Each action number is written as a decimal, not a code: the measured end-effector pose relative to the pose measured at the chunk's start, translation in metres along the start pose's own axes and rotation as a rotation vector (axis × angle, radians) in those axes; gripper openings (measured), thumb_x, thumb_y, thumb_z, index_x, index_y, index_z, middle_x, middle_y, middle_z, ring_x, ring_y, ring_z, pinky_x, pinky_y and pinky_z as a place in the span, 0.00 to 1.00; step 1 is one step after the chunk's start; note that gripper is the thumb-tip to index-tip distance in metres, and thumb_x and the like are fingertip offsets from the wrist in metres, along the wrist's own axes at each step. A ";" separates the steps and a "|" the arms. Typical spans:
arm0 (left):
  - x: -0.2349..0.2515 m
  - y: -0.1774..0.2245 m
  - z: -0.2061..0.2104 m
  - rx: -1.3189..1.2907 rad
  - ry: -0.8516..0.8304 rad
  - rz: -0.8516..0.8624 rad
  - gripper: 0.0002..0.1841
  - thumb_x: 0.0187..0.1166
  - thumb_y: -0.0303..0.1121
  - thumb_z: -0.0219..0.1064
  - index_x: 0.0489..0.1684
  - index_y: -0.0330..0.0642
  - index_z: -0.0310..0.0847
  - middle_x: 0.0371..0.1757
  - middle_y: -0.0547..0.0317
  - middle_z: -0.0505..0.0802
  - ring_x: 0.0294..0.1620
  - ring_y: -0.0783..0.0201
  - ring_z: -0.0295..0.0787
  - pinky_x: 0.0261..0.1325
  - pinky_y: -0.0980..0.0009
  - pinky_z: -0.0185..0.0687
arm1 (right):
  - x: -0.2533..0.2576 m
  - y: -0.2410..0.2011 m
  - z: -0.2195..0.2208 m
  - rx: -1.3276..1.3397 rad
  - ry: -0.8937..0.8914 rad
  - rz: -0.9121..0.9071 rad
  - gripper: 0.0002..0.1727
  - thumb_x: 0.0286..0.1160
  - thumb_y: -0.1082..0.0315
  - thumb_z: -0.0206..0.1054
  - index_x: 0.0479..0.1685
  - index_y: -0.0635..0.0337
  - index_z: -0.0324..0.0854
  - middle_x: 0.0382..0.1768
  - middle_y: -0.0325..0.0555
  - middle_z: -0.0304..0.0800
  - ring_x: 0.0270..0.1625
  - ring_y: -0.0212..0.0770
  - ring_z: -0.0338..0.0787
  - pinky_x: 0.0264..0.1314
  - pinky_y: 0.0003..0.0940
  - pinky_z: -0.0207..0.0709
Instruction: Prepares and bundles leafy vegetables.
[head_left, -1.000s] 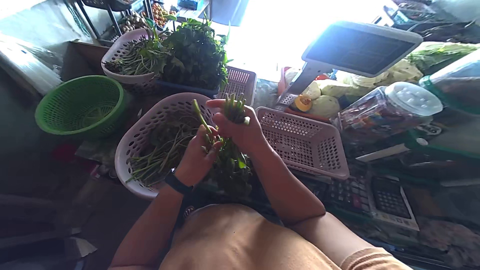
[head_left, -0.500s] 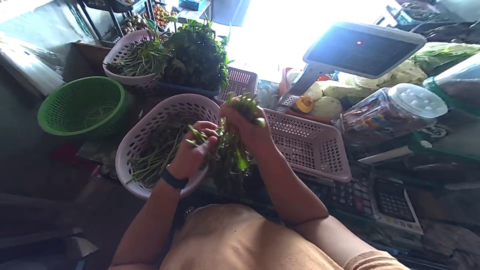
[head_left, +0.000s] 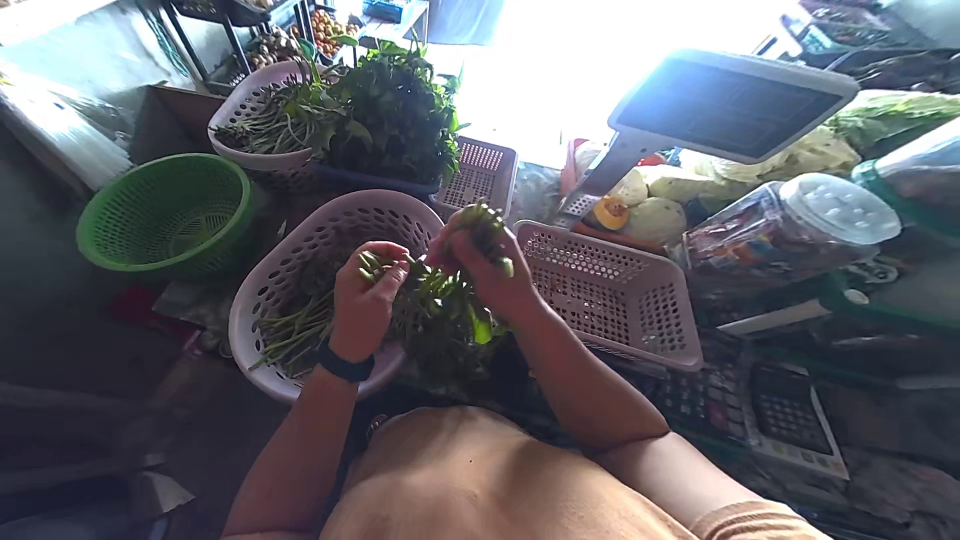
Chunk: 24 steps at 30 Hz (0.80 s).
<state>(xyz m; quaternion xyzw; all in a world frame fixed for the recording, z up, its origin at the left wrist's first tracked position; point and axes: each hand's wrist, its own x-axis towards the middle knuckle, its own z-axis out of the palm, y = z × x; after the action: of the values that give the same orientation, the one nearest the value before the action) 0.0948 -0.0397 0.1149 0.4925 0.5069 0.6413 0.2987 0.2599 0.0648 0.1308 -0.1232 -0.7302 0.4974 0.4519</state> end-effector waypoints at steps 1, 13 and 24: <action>-0.001 0.004 0.004 -0.013 0.003 0.028 0.11 0.80 0.20 0.63 0.54 0.42 0.83 0.45 0.64 0.91 0.36 0.75 0.86 0.39 0.78 0.86 | -0.002 0.000 0.002 0.011 0.012 0.024 0.11 0.92 0.62 0.55 0.57 0.59 0.77 0.39 0.37 0.92 0.38 0.28 0.89 0.41 0.25 0.85; 0.013 0.010 0.015 0.146 -0.030 0.129 0.11 0.89 0.31 0.57 0.61 0.36 0.80 0.46 0.58 0.90 0.38 0.73 0.87 0.41 0.74 0.87 | -0.006 -0.025 -0.018 0.033 0.091 -0.118 0.10 0.88 0.63 0.62 0.57 0.56 0.81 0.38 0.32 0.92 0.37 0.25 0.90 0.42 0.23 0.87; 0.025 0.022 -0.002 -0.119 0.128 0.240 0.08 0.90 0.30 0.58 0.58 0.42 0.80 0.48 0.67 0.91 0.38 0.69 0.92 0.38 0.69 0.94 | -0.001 -0.035 -0.036 0.019 0.421 -0.132 0.15 0.91 0.65 0.54 0.35 0.47 0.83 0.26 0.27 0.90 0.29 0.25 0.89 0.37 0.25 0.88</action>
<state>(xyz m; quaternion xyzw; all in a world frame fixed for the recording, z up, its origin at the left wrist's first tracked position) 0.0872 -0.0255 0.1442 0.4890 0.4234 0.7315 0.2157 0.2984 0.0694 0.1631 -0.1720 -0.6217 0.4368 0.6270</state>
